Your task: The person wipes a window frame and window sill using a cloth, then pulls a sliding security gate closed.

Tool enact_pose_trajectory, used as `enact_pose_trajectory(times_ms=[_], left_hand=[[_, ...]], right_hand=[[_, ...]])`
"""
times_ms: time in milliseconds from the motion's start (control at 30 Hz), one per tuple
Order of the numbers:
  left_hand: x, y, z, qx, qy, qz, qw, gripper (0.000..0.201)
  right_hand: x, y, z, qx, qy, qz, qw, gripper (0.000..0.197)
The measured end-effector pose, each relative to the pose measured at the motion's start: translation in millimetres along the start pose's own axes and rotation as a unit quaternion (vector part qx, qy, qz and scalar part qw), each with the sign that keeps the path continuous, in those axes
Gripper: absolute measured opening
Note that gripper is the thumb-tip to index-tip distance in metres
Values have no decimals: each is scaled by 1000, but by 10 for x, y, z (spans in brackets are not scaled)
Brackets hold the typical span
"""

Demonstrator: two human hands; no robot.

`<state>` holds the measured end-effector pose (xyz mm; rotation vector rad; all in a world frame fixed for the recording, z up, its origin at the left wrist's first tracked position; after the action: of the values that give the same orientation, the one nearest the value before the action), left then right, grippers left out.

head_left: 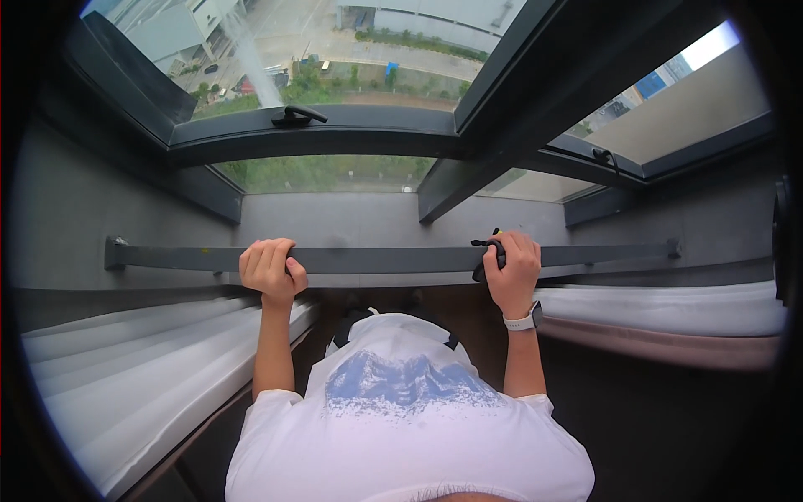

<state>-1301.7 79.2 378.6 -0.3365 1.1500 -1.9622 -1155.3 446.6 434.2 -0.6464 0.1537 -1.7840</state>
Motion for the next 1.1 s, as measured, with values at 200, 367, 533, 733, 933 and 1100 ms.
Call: enact_pose_trajectory(times_ms=[200, 367, 533, 733, 933, 1100], left_hand=[[-15, 52, -46, -21, -10, -3, 1000, 26], [-46, -8, -50, -12, -13, 0, 1000, 24], [-55, -42, -19, 19, -6, 7, 1000, 17], [-242, -173, 89, 45, 5, 96, 994, 8], [-209, -45, -82, -28, 6, 80, 996, 20], [-195, 1, -100, -34, 10, 58, 998, 28]], right_hand=[[655, -115, -295, 21, -24, 40, 999, 13], [1633, -204, -808, 90, -111, 155, 978, 15], [1618, -210, -797, 113, -180, 190, 959, 16], [601, -147, -230, 82, -91, 116, 986, 15], [344, -180, -147, 61, -46, 53, 996, 14], [908, -231, -458, 99, -60, 118, 986, 16]])
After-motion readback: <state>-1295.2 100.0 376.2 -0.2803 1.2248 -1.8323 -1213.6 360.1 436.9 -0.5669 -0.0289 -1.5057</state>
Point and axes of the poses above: each hand's wrist, its own y-axis away from the middle knuckle, its own z-axis out of the back of the hand, x = y × z, the point moved 1 cm from there along -y, towards the middle knuckle, and after that the axes turned 2 degrees about -z, right-handed, at the moved point
